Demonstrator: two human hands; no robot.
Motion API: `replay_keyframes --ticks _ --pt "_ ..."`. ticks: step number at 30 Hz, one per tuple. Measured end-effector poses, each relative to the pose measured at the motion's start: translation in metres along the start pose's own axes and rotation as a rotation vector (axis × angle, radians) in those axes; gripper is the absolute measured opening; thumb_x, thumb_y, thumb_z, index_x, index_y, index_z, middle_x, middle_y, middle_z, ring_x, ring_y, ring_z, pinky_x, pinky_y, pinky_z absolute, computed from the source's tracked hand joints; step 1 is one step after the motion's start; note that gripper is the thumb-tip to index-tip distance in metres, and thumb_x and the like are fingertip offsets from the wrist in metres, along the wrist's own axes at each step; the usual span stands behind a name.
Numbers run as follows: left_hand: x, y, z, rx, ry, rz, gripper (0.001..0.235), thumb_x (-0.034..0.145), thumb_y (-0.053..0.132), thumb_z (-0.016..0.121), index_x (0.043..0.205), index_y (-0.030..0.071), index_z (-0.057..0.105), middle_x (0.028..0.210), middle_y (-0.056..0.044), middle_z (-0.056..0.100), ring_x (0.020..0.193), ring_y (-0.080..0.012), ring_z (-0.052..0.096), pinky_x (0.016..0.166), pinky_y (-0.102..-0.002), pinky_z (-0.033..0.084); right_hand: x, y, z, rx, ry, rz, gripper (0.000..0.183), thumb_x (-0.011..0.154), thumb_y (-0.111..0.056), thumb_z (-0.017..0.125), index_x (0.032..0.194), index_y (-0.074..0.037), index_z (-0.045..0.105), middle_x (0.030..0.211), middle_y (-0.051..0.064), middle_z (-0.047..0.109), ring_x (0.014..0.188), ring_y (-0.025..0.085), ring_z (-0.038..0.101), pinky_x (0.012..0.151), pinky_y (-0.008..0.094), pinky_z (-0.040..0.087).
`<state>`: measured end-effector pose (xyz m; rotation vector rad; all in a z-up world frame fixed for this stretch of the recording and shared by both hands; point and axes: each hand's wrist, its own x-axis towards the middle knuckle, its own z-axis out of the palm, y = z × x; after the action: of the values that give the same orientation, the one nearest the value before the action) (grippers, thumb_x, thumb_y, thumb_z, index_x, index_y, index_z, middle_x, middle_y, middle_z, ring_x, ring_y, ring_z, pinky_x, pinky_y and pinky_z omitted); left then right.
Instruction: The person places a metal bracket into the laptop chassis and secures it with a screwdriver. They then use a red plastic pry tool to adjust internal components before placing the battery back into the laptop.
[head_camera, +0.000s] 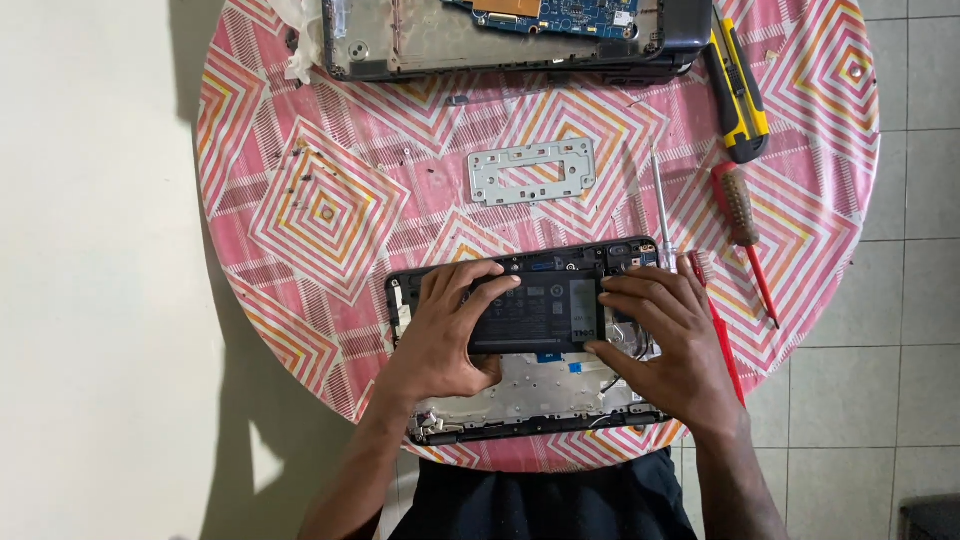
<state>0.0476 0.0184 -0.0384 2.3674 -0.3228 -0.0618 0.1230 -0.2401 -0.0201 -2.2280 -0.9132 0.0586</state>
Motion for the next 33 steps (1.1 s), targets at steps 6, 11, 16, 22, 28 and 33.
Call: replay_keyframes --ticks 6,11,16,22,28,33 --pt "0.001 0.0 -0.001 0.044 -0.013 0.008 0.08 0.064 0.021 0.074 0.138 0.015 0.043 0.137 -0.01 0.04 0.127 -0.0335 0.04 0.107 -0.055 0.034 -0.002 0.004 0.008 -0.203 -0.116 -0.003 0.06 0.076 -0.047 0.074 0.123 -0.013 0.06 0.138 0.0 0.056 0.129 0.026 0.047 0.117 0.051 0.023" --pt "-0.007 0.003 0.004 0.102 -0.014 -0.008 0.082 0.06 0.024 0.073 0.137 0.015 0.046 0.132 -0.011 0.04 0.121 -0.0323 0.042 0.102 -0.052 0.034 -0.001 0.005 0.01 -0.13 -0.177 -0.015 0.064 0.075 -0.046 0.074 0.13 -0.016 0.056 0.144 0.001 0.051 0.135 0.029 0.04 0.118 0.052 0.02" --pt "-0.011 0.005 0.005 0.123 -0.013 -0.04 0.082 0.059 0.024 0.072 0.137 0.016 0.046 0.133 -0.012 0.039 0.121 -0.0325 0.043 0.101 -0.051 0.034 0.001 0.005 0.014 -0.074 -0.215 -0.017 0.063 0.076 -0.042 0.075 0.13 -0.017 0.055 0.147 0.002 0.047 0.137 0.031 0.038 0.118 0.054 0.018" --pt "-0.012 0.007 0.003 0.122 -0.06 -0.028 0.087 0.063 0.025 0.075 0.142 0.018 0.041 0.142 -0.013 0.035 0.125 -0.0348 0.039 0.103 -0.054 0.031 0.003 0.005 0.015 -0.062 -0.224 -0.04 0.063 0.074 -0.039 0.076 0.129 -0.016 0.055 0.145 0.005 0.048 0.135 0.03 0.04 0.118 0.053 0.017" --pt "-0.013 0.006 0.006 0.148 -0.059 -0.032 0.086 0.067 0.029 0.079 0.143 0.018 0.041 0.141 -0.012 0.037 0.126 -0.0335 0.04 0.105 -0.054 0.03 0.0 0.003 0.016 -0.063 -0.227 -0.017 0.062 0.076 -0.038 0.075 0.13 -0.017 0.055 0.146 0.004 0.048 0.136 0.031 0.039 0.119 0.054 0.016" --pt "-0.016 0.007 0.007 0.032 0.0 -0.019 0.084 0.063 0.023 0.079 0.139 0.015 0.043 0.137 -0.012 0.037 0.127 -0.0346 0.037 0.105 -0.054 0.032 -0.002 0.0 0.014 -0.039 -0.212 -0.029 0.063 0.077 -0.04 0.074 0.132 -0.017 0.053 0.145 0.004 0.048 0.137 0.031 0.038 0.119 0.057 0.015"
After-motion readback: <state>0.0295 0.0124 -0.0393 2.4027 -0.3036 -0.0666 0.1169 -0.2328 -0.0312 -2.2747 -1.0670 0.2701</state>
